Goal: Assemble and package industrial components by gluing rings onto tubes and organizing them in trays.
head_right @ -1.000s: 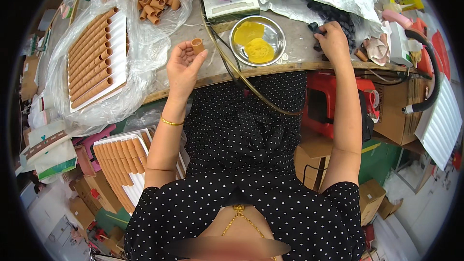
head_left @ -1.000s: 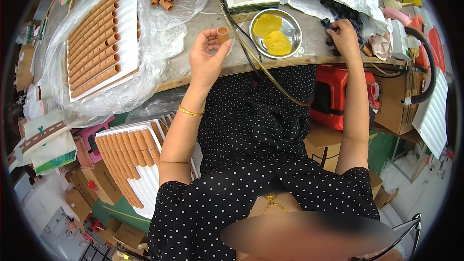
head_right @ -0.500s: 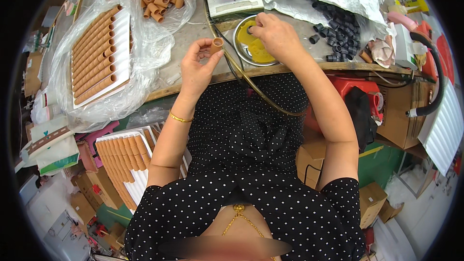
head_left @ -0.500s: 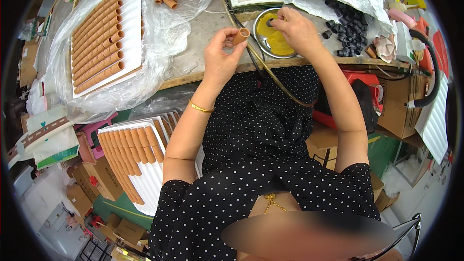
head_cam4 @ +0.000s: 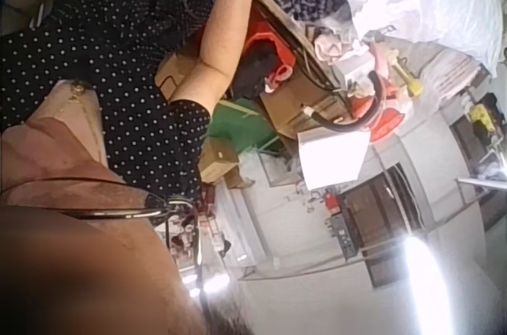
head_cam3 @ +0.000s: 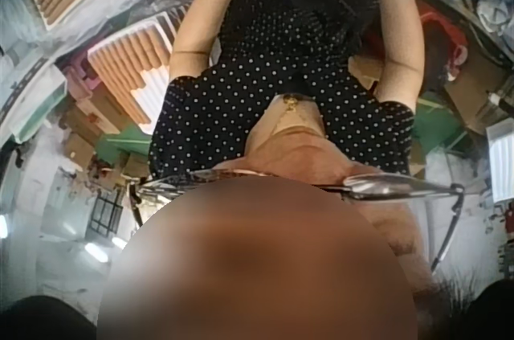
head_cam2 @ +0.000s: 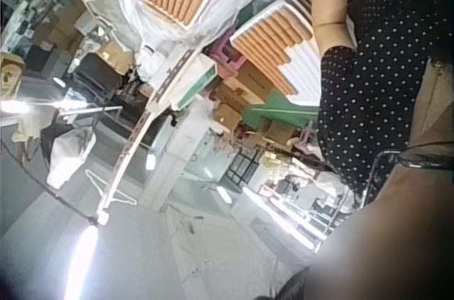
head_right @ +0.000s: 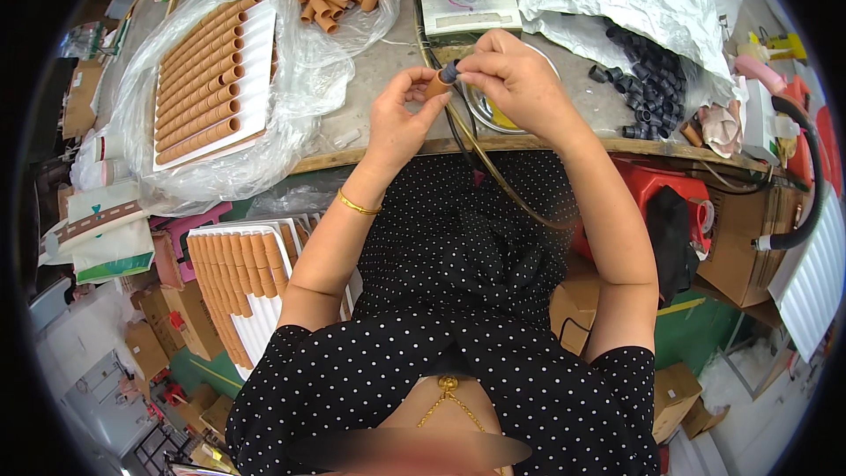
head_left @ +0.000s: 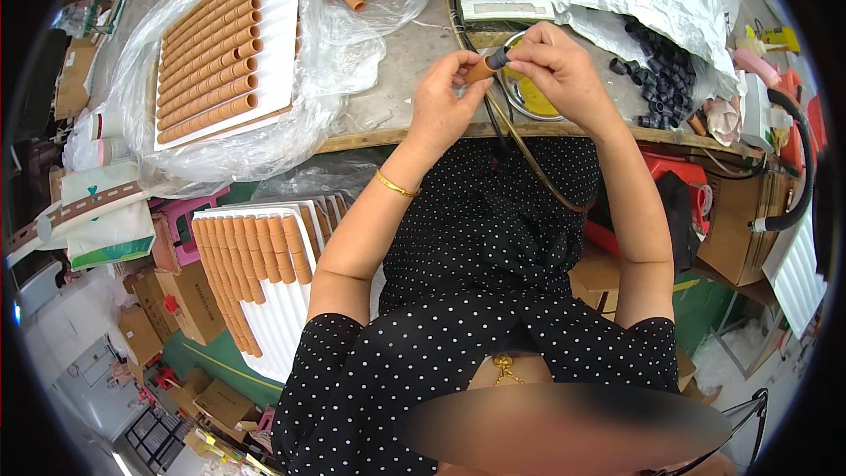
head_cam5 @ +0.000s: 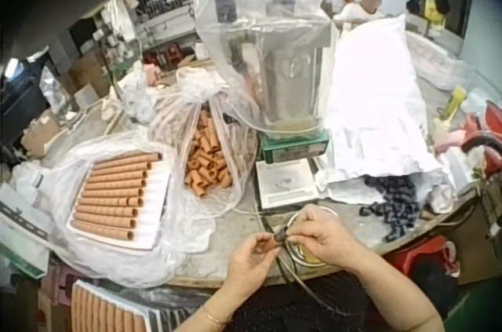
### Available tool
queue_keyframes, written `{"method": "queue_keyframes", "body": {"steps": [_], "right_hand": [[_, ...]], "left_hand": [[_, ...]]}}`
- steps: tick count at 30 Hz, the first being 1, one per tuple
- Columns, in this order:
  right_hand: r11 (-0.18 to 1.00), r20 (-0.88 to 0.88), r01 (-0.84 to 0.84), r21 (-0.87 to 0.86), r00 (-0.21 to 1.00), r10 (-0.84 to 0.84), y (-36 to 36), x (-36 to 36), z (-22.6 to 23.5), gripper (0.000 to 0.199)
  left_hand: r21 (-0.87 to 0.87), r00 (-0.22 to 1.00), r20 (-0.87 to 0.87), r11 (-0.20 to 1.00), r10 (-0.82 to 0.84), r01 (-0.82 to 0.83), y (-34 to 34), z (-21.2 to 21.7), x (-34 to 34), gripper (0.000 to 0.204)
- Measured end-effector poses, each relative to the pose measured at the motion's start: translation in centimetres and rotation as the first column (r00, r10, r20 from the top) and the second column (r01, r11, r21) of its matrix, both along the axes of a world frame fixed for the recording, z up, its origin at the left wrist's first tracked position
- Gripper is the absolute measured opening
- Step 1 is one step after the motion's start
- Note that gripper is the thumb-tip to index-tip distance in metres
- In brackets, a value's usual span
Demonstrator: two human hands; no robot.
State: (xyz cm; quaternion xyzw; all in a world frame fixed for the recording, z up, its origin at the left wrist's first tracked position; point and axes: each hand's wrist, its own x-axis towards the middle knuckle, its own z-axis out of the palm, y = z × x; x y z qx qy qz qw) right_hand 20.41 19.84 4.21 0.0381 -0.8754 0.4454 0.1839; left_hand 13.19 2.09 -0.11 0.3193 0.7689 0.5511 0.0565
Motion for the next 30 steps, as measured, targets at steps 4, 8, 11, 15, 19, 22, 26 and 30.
{"method": "queue_keyframes", "body": {"steps": [4, 8, 11, 15, 19, 22, 26, 30], "right_hand": [[0.971, -0.051, -0.05, 0.233, 0.997, 0.064, -1.4, -0.5, 0.8, 0.011], [0.952, 0.247, 0.137, -0.274, 0.967, -0.068, -1.3, 1.5, 0.5, 0.021], [0.944, 0.191, 0.053, -0.326, 0.982, 0.011, -2.2, 1.0, -0.2, 0.024], [0.91, 0.182, 0.103, -0.402, 0.983, -0.031, -2.1, 0.8, 0.7, 0.02], [0.895, 0.312, 0.229, -0.383, 0.944, -0.108, -0.1, 2.0, 0.5, 0.019], [0.907, 0.273, 0.177, -0.383, 0.959, -0.072, -1.0, 1.3, 0.2, 0.02], [0.893, 0.276, 0.204, -0.4, 0.956, -0.095, -1.6, 1.4, -0.4, 0.025], [0.9, 0.234, 0.192, -0.392, 0.967, -0.104, -1.4, 1.2, -0.2, 0.027]], "left_hand": [[0.016, 0.985, -0.175, 1.0, 0.0, 0.002, -0.6, -0.1, 0.1, 0.027], [0.143, 0.992, -0.002, 0.981, -0.129, 0.128, 0.8, 0.4, 0.9, 0.032], [0.171, 0.973, 0.153, 0.974, -0.173, 0.146, 0.0, 3.0, -0.4, 0.039], [-0.168, 0.983, -0.058, 0.972, -0.173, 0.162, -3.9, 4.8, -10.2, 0.037], [-0.502, 0.84, -0.477, 0.705, 0.257, -0.501, -9.1, 5.0, -26.0, 0.027], [-0.503, 0.767, -0.635, 0.703, 0.094, -0.503, -11.8, 3.2, -31.0, 0.022], [-0.561, 0.729, -0.681, 0.687, -0.065, -0.462, -10.9, 1.9, -33.6, 0.021], [-0.525, 0.647, -0.758, 0.664, -0.08, -0.532, -11.8, 3.6, -34.2, 0.02]]}}
